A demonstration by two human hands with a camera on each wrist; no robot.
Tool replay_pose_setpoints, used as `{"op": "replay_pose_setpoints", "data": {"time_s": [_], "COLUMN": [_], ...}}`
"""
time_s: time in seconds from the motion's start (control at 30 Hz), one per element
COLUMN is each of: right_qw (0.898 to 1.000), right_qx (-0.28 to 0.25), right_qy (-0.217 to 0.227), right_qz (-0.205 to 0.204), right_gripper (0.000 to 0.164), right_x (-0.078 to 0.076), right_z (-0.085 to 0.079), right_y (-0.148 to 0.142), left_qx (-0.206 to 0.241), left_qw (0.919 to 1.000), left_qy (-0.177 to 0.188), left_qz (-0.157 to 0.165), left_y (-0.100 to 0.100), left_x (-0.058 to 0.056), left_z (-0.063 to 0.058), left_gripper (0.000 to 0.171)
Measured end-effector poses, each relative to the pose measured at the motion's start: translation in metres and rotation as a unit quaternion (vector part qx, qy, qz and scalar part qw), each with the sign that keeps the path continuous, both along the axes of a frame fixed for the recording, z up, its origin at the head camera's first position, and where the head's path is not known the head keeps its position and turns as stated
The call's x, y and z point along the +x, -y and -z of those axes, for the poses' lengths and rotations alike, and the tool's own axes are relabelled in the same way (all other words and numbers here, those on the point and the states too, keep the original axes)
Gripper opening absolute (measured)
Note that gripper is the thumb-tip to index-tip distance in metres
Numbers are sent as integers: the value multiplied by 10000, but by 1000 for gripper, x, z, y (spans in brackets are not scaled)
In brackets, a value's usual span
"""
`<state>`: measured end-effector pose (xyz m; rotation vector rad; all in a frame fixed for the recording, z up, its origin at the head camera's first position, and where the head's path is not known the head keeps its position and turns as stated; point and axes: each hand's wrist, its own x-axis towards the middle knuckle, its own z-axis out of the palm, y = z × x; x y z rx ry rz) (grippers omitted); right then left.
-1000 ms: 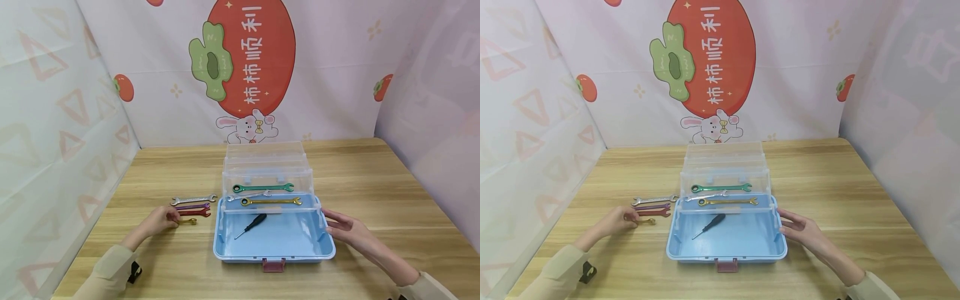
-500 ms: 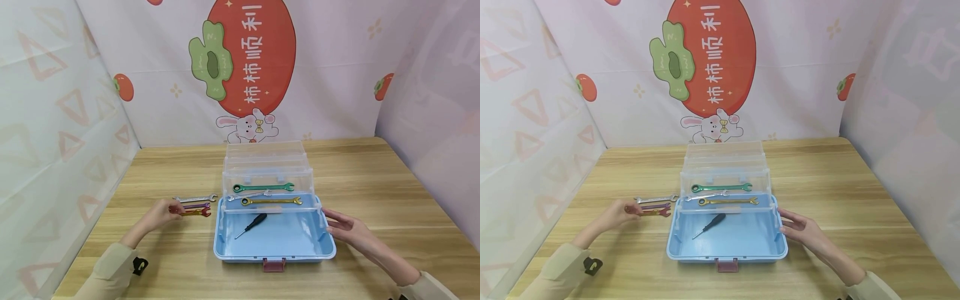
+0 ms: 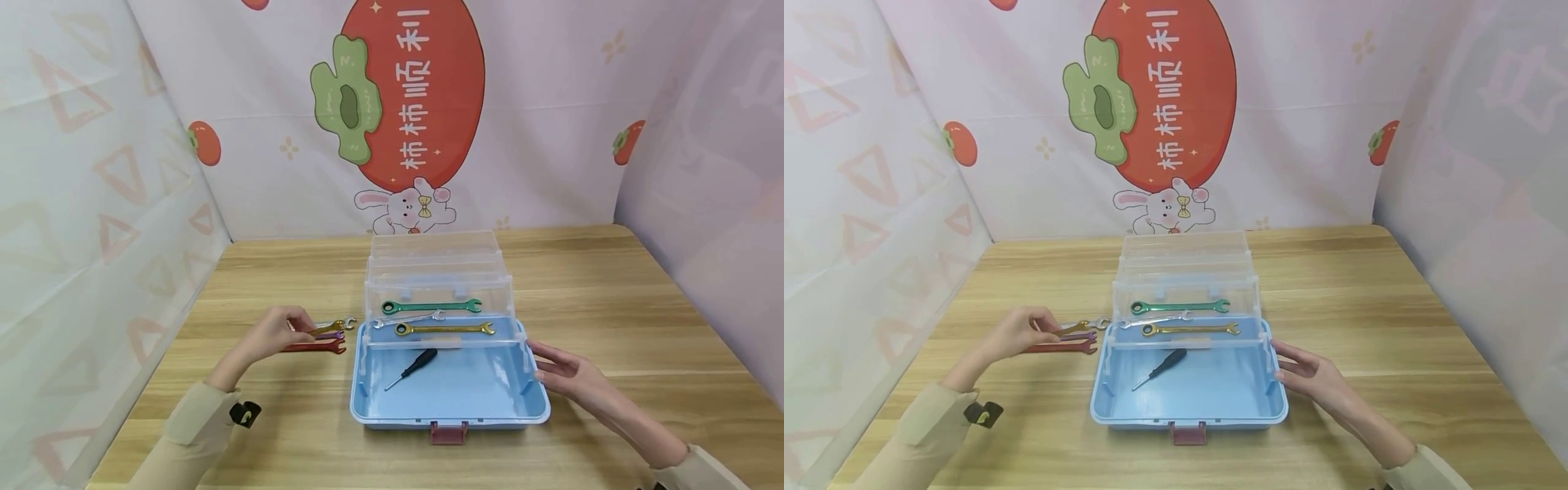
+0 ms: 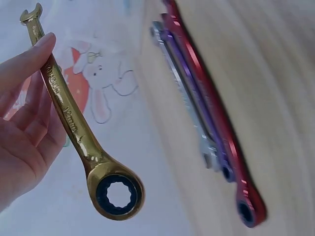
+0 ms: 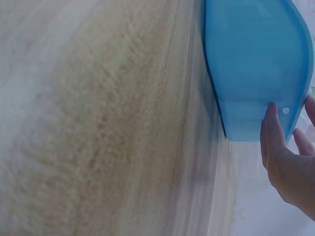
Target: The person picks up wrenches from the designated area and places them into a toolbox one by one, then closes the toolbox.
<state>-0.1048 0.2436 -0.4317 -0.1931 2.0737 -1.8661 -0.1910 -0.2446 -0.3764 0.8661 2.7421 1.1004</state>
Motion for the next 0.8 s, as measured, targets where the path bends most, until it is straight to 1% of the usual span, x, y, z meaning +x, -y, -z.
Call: {"op": "replay_pose_setpoints", "data": {"time_s": [0.1, 0.2, 0.3, 0.47, 0.63, 0.8], "right_qw": [10000, 10000, 10000, 9997, 9988, 9980], "right_qx": [32, 54, 37, 165, 377, 482], "right_qy": [23, 51, 51, 145, 277, 366], "right_qz": [15, 5, -1, 51, 148, 200], "right_gripper": [58, 59, 59, 60, 63, 65], "right_x": [0, 0, 0, 1, 0, 0], "right_z": [-1, -1, -1, -2, -3, -4], "right_y": [0, 0, 0, 0, 0, 0], "left_qx": [-17, -41, -14, 33, -40, -69], "left_qw": [9999, 9998, 9998, 9997, 9997, 9993], "left_qy": [-131, -182, -201, -161, -31, -12], "left_qz": [-10, 5, 68, 193, 251, 361], "left_y": [-9, -17, -26, -40, -54, -69], "left_x": [-2, -4, -6, -10, -12, -17], "left_z": [-10, -20, -26, -34, -42, -49], "left_gripper": [12, 13, 12, 13, 11, 10]}}
